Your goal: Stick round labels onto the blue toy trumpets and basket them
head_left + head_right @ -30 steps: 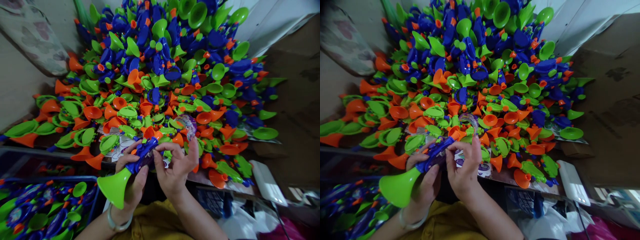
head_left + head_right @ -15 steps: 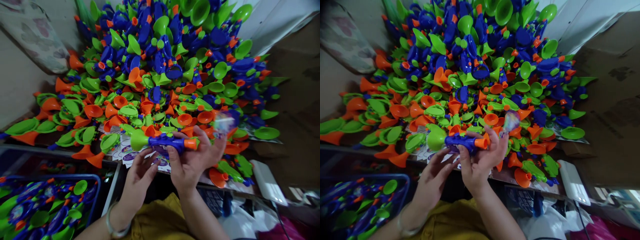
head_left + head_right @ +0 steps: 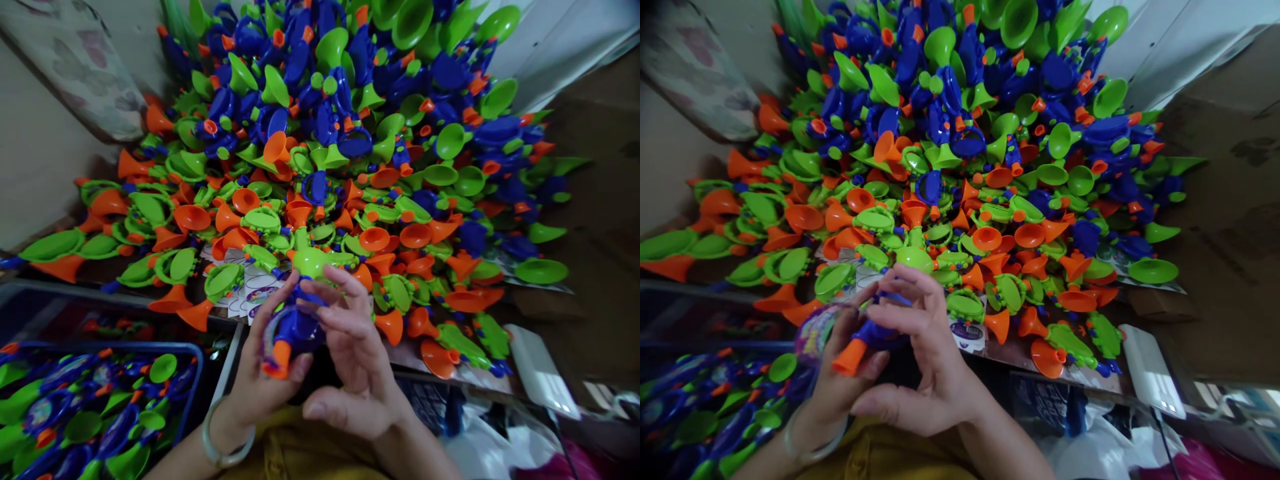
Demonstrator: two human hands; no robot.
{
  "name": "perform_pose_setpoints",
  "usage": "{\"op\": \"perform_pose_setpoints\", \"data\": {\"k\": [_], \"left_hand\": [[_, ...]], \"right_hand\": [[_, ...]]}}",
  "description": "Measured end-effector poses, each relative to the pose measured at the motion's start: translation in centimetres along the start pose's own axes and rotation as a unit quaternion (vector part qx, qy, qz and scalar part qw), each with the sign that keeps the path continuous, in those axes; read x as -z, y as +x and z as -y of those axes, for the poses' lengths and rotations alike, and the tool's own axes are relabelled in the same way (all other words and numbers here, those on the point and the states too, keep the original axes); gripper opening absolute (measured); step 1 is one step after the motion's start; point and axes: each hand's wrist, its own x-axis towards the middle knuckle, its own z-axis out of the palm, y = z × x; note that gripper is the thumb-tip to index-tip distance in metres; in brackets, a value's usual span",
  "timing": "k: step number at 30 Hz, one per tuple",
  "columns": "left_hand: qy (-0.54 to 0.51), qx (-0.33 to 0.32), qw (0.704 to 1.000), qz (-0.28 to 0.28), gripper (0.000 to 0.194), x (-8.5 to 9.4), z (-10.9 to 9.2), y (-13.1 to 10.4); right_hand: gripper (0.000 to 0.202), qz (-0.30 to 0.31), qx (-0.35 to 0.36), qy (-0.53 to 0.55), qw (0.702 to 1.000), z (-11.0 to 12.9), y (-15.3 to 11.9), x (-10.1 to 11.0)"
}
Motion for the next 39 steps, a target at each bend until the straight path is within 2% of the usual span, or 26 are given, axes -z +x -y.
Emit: {"op": "perform_pose_setpoints", "data": {"k": [2, 5, 7, 9, 15, 21, 30, 39], "left_hand": [[-0.015, 0.038, 0.999, -0.007, 0.070, 0.2, 0.2, 0.0], [-0.099, 0.091, 0.990, -0.037, 0.066, 0.2, 0.6, 0.0], [-0.142, 0.099, 0.984, -0.043, 0.070, 0.1, 0.7, 0.0], [-0.148, 0.098, 0.983, -0.037, 0.074, 0.2, 0.9, -0.1], [-0.097, 0.078, 0.992, -0.013, 0.076, 0.7, 0.5, -0.2], [-0.077, 0.052, 0.996, -0.015, 0.074, 0.5, 0.3, 0.1], [-0.042, 0.051, 0.997, -0.040, 0.056, 0.3, 0.6, 0.0], [-0.062, 0.064, 0.994, -0.064, 0.053, 0.1, 0.8, 0.0]], "right_hand": [[0.045, -0.021, -0.035, 0.062, 0.997, 0.1, 0.4, -0.2], [0.015, -0.128, -0.086, 0.159, 0.975, -0.2, 0.9, -0.4], [0.013, -0.201, -0.111, 0.167, 0.959, -0.5, 1.2, -0.4], [0.019, -0.234, -0.126, 0.130, 0.955, -0.7, 1.3, -0.4], [0.037, -0.218, -0.096, -0.019, 0.971, -0.6, 0.8, -1.3], [0.041, -0.194, -0.041, -0.092, 0.976, -1.7, 0.1, -2.1], [0.040, -0.184, -0.010, -0.116, 0.976, -1.8, 0.4, -2.2], [0.040, -0.188, -0.026, -0.099, 0.977, -1.9, 0.3, -2.2]]}}
